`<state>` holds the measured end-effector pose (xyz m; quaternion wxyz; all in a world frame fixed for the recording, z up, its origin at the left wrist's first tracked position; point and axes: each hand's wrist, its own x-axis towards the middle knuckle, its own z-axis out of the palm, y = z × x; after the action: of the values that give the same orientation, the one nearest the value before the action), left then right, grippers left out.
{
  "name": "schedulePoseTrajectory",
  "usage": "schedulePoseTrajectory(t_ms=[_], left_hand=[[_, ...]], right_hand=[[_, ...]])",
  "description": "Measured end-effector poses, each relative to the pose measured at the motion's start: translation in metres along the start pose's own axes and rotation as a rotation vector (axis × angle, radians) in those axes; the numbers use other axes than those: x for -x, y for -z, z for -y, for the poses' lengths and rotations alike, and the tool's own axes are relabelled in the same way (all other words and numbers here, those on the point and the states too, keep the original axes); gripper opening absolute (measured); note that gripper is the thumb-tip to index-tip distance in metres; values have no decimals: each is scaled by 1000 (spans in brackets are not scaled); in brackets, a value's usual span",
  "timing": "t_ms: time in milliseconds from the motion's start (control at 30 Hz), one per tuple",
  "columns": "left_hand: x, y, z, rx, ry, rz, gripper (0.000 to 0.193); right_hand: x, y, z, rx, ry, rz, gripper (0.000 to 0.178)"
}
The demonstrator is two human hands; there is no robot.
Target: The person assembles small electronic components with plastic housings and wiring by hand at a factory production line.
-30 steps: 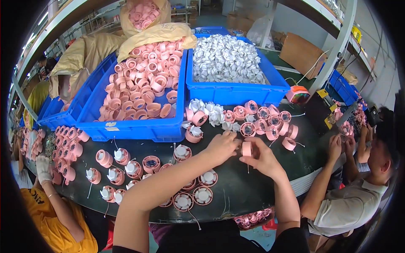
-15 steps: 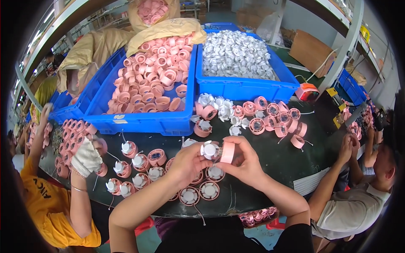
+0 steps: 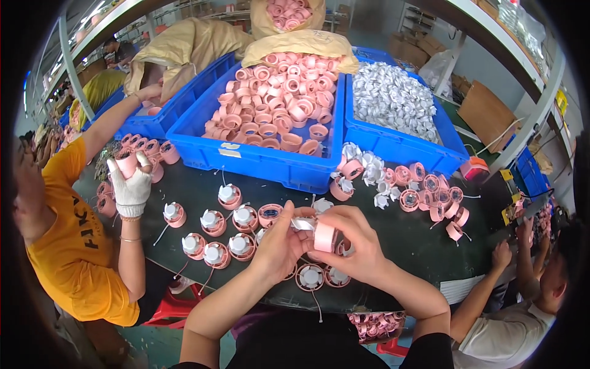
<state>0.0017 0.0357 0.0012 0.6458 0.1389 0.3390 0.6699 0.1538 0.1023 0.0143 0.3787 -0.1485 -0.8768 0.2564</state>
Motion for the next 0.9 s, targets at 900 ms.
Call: schedulePoseTrajectory(t_ms=[900], left_hand=[[33, 15, 8, -217, -368, 133, 49]], right_hand=[[-18, -30, 13, -10, 213, -65, 60]])
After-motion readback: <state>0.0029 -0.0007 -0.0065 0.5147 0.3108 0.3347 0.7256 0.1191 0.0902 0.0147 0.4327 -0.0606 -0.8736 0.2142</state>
